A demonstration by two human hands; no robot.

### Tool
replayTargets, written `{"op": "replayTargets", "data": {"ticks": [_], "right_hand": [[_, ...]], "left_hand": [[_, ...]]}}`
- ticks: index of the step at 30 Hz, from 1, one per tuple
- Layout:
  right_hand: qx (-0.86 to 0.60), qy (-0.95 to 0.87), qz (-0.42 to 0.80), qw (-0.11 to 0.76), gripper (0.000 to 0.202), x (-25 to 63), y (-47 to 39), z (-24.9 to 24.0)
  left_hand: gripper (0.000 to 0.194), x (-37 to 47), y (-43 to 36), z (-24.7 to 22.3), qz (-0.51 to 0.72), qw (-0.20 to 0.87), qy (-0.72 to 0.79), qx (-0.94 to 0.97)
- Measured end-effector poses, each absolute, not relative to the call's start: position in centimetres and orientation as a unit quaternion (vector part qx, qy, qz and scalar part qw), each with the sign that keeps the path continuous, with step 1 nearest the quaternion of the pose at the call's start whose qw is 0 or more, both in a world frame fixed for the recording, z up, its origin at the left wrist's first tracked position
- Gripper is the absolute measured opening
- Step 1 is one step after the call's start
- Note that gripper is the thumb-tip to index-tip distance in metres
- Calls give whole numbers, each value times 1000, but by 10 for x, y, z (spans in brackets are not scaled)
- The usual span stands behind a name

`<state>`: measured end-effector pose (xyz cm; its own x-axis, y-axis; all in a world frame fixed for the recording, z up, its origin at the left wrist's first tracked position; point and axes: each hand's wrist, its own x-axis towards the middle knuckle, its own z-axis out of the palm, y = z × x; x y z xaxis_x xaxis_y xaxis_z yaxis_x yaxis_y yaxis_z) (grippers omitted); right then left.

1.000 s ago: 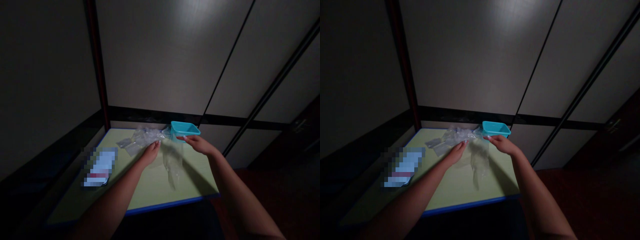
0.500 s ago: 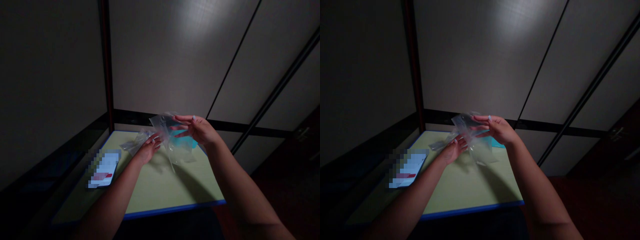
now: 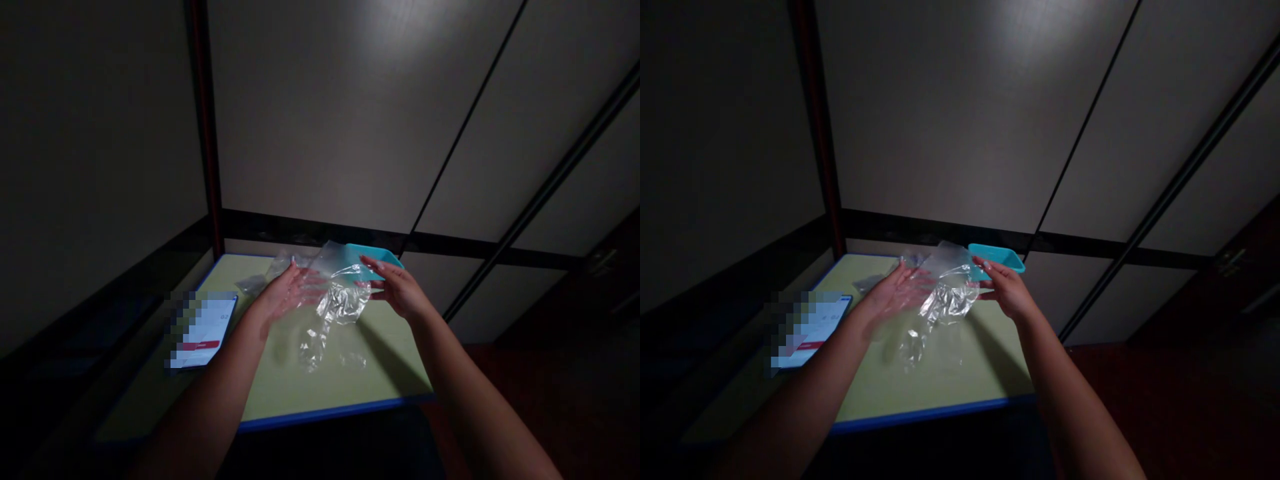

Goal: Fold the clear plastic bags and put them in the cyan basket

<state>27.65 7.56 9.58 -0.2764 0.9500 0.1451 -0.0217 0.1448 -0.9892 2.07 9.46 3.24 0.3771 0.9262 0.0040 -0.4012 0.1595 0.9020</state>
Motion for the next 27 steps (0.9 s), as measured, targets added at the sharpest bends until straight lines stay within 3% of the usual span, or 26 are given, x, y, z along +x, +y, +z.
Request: {"op": "replayTargets", "data": {"ticks": [6, 9, 17, 22, 27], "right_hand": [[-451, -533, 539, 472, 41, 295, 50, 41], [-493, -494, 528, 484, 49, 299, 37, 17], [-532, -463, 502, 500, 74, 305, 6, -20], [-541, -533, 466, 454, 75, 304, -14, -27], [-529, -554, 460, 449, 76, 304, -28, -15]], "left_hand": [[32, 23, 96, 25, 414, 690, 418, 421], [37, 23, 96, 25, 416, 654, 469, 423], [32, 48, 86, 17, 489, 426, 538, 539], [51, 83, 55, -3, 292, 194, 494, 796], [70, 93, 40, -12, 146, 184, 467, 852]]}}
